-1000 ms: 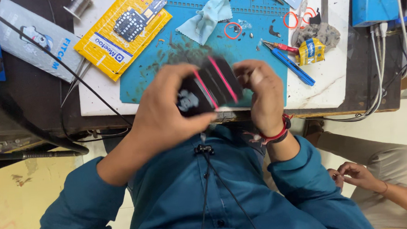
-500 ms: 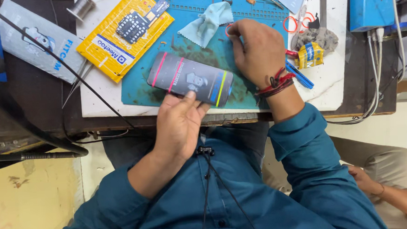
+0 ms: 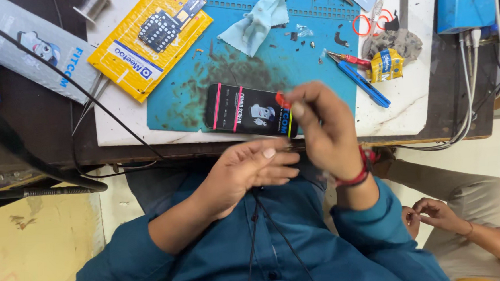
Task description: The person uses a soldering iron on a small circuit board, then handles a smartphone and applies multiple rubber bands around it to secure the screen assembly.
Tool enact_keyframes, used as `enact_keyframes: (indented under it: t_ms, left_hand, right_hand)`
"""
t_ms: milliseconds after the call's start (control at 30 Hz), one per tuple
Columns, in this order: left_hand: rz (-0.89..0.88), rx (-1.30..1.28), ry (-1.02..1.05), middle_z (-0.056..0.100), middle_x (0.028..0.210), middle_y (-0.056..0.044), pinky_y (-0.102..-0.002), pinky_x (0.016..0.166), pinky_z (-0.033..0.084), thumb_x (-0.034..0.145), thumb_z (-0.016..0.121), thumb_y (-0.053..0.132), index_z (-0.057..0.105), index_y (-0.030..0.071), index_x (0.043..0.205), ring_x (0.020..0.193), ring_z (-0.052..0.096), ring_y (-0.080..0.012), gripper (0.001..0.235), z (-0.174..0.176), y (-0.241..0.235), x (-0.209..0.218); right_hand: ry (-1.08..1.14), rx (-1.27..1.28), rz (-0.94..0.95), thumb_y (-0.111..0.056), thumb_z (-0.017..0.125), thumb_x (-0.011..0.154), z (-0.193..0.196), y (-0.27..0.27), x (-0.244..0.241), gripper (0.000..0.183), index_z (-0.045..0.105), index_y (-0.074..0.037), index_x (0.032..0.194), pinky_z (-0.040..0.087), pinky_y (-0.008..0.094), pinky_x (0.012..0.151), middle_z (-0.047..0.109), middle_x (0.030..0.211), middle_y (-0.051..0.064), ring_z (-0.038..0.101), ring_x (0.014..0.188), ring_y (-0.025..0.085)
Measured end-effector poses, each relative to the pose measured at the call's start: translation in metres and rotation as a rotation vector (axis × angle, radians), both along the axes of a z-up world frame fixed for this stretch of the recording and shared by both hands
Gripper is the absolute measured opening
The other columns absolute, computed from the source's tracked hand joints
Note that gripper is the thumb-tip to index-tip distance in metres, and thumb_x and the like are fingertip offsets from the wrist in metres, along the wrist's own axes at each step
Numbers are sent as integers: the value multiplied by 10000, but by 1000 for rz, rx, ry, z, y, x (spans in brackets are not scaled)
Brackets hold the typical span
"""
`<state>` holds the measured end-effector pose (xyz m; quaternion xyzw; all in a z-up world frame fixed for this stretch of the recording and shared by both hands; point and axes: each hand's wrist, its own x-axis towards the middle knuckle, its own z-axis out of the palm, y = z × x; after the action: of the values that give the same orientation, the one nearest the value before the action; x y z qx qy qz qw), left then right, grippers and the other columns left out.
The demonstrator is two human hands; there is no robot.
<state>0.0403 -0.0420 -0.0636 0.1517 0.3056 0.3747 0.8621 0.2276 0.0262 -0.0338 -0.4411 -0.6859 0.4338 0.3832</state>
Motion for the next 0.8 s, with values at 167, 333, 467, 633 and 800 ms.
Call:
enact_keyframes:
  t_ms: [167, 333, 467, 633, 800]
  left_hand:
    - [270, 530, 448, 729, 1123, -120, -284, 786, 565, 985, 711, 56, 657, 40, 1198, 906, 690, -146, 221, 3, -1, -5]
    - [303, 1090, 1170, 767, 1014, -82, -296, 640, 556, 886, 785, 94, 746, 46, 971, 720, 712, -189, 105, 17, 3, -30]
    - [450, 1273, 1391, 743, 1047, -92, -346, 753, 580, 932, 770, 104, 719, 62, 1024, 883, 742, -269, 114, 21, 17, -47]
    - [331, 1144, 1277, 746, 979, -80, -351, 730, 581, 903, 723, 104, 731, 80, 982, 864, 738, -272, 83, 23, 20, -21]
    - [60, 1066, 952, 742, 948, -85, -357, 703, 568, 929, 750, 167, 728, 59, 996, 836, 751, -260, 129, 30, 17, 1]
  right_hand:
    - [-23, 82, 174, 17, 592, 1018, 13, -30, -7, 133, 655, -7, 1132, 526, 308, 851, 664, 1042, 99, 656, 948, 220]
    - [-292, 185, 155, 32, 627, 953, 21, -34, -13, 176, 689, -28, 1106, 525, 349, 740, 674, 990, 124, 678, 878, 278]
    - [-136, 163, 320, 43, 555, 858, 35, -34, -8, 154, 609, -68, 951, 439, 497, 969, 643, 1012, 169, 634, 1005, 410]
    - [373, -34, 506, 9, 522, 787, 42, -36, 9, 287, 654, -100, 1018, 174, 548, 1299, 724, 1115, 166, 637, 1229, 388]
    - [-139, 486, -10, -106, 751, 909, 8, -44, 12, 439, 596, 43, 1293, 355, 627, 1266, 651, 1340, 233, 673, 1286, 316]
